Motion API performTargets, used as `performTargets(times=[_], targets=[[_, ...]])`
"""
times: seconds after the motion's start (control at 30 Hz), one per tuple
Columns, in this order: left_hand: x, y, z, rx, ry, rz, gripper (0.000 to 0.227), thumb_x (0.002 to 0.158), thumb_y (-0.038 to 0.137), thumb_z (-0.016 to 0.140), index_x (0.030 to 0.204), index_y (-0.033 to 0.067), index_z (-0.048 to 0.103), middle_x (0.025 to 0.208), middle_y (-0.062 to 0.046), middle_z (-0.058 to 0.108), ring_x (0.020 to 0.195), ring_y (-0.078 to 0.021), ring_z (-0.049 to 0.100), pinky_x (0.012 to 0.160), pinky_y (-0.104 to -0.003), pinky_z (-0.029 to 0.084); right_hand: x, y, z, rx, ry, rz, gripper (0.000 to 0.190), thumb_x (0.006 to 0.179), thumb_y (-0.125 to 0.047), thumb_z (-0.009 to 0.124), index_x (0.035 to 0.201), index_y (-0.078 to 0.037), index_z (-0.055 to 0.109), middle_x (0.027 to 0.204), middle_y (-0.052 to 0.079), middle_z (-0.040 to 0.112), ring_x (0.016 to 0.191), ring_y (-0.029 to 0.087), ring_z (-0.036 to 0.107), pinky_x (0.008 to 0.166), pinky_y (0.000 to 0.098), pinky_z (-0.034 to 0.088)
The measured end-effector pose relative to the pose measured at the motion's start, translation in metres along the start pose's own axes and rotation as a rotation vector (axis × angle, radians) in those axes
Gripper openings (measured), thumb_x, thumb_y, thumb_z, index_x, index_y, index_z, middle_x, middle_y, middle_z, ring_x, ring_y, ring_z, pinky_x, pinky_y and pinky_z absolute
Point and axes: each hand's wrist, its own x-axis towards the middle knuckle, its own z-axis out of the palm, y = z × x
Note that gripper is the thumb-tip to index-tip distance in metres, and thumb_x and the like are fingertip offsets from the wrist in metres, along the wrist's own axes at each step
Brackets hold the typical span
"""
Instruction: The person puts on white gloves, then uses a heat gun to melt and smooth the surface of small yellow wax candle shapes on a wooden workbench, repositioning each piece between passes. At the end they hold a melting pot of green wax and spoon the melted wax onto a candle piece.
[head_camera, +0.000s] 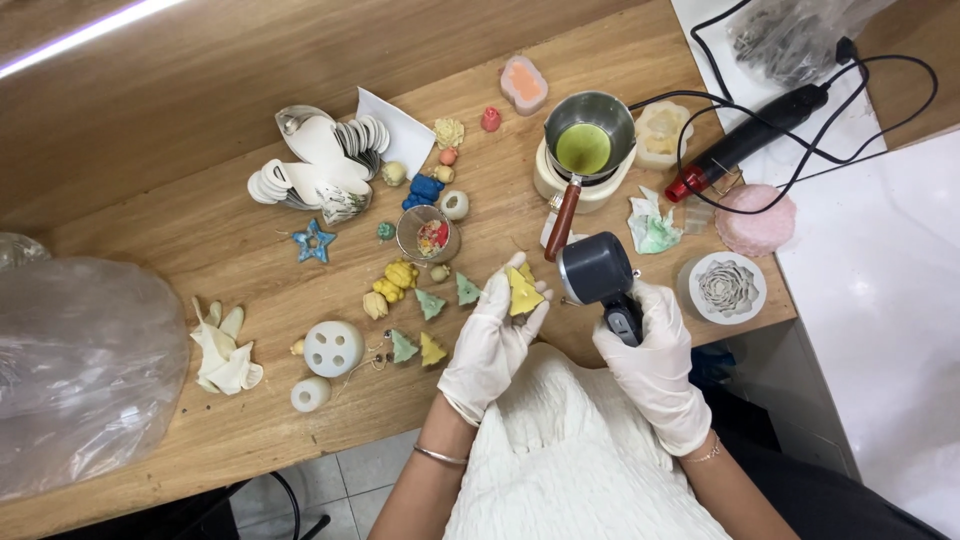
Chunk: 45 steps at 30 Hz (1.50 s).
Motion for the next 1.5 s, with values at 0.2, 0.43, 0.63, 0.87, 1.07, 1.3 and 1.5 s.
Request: performTargets(times=[0.2, 0.43, 0.63, 0.87, 1.07, 1.3, 1.5], targets=[[-0.006, -0.011, -0.014, -0.139, -0.003, -0.020, 0.040, 0.106, 0.028, 0.053, 0.135, 0.0021, 0.054, 0.120, -0.012, 0.061, 0.119, -0.0222, 0.060, 0.111, -0.039, 0.048, -0.011, 0.000, 0.000, 0.014, -0.034, 0.074, 0.046, 0.078, -0.008, 0.076, 0.122, -0.006, 0.062, 0.104, 0.010, 0.062, 0.090, 0.024, 0.066, 0.080, 0.0358, 0.053], [-0.006, -0.021, -0.017, 0.015, 0.097, -0.152, 0.034, 0.101, 0.032, 0.058, 0.125, 0.0080, 0.058, 0.117, -0.007, 0.065, 0.117, -0.0244, 0.066, 0.100, -0.031, 0.056, -0.015, 0.003, -0.005, 0.008, -0.054, 0.073, 0.047, 0.076, -0.008, 0.076, 0.121, -0.004, 0.063, 0.104, 0.010, 0.063, 0.091, 0.023, 0.066, 0.081, 0.0350, 0.053], [-0.014, -0.020, 0.000, 0.145, 0.214, -0.226, 0.038, 0.101, 0.045, 0.057, 0.121, 0.0135, 0.063, 0.105, -0.005, 0.070, 0.069, -0.0055, 0.059, 0.051, -0.013, 0.047, -0.024, 0.005, -0.010, 0.001, -0.060, 0.083, 0.046, 0.077, -0.008, 0.076, 0.121, -0.003, 0.063, 0.106, 0.010, 0.063, 0.093, 0.023, 0.066, 0.083, 0.0347, 0.053], [-0.008, -0.029, -0.010, 0.087, 0.180, -0.243, 0.035, 0.103, 0.042, 0.057, 0.121, 0.0133, 0.065, 0.107, -0.005, 0.071, 0.063, -0.0009, 0.052, 0.047, -0.011, 0.042, -0.032, 0.006, -0.006, 0.020, -0.047, 0.138, 0.051, 0.078, -0.009, 0.078, 0.126, -0.004, 0.062, 0.107, 0.010, 0.064, 0.092, 0.020, 0.067, 0.080, 0.0326, 0.054], [-0.006, -0.038, -0.037, -0.003, 0.109, -0.163, 0.032, 0.104, 0.029, 0.050, 0.133, 0.0140, 0.054, 0.119, -0.008, 0.069, 0.083, -0.0144, 0.065, 0.063, -0.018, 0.054, -0.035, 0.005, -0.004, 0.020, -0.067, 0.105, 0.053, 0.079, -0.009, 0.077, 0.129, -0.003, 0.061, 0.108, 0.011, 0.064, 0.092, 0.020, 0.067, 0.080, 0.0330, 0.054], [-0.004, -0.036, -0.030, -0.089, 0.095, -0.067, 0.034, 0.105, 0.020, 0.053, 0.137, 0.0102, 0.049, 0.122, -0.007, 0.060, 0.107, -0.0248, 0.066, 0.085, -0.027, 0.058, -0.035, 0.022, 0.009, 0.078, -0.118, 0.288, 0.057, 0.083, -0.017, 0.076, 0.134, -0.003, 0.055, 0.104, 0.009, 0.067, 0.083, 0.015, 0.066, 0.074, 0.0308, 0.055], [-0.006, -0.040, -0.032, -0.183, -0.069, 0.006, 0.031, 0.115, 0.021, 0.050, 0.135, -0.0027, 0.047, 0.126, -0.012, 0.056, 0.123, -0.0235, 0.059, 0.115, -0.041, 0.047, -0.033, 0.030, 0.011, 0.062, -0.173, 0.386, 0.056, 0.088, -0.023, 0.075, 0.135, -0.005, 0.051, 0.094, 0.010, 0.065, 0.075, 0.016, 0.062, 0.068, 0.0322, 0.054]])
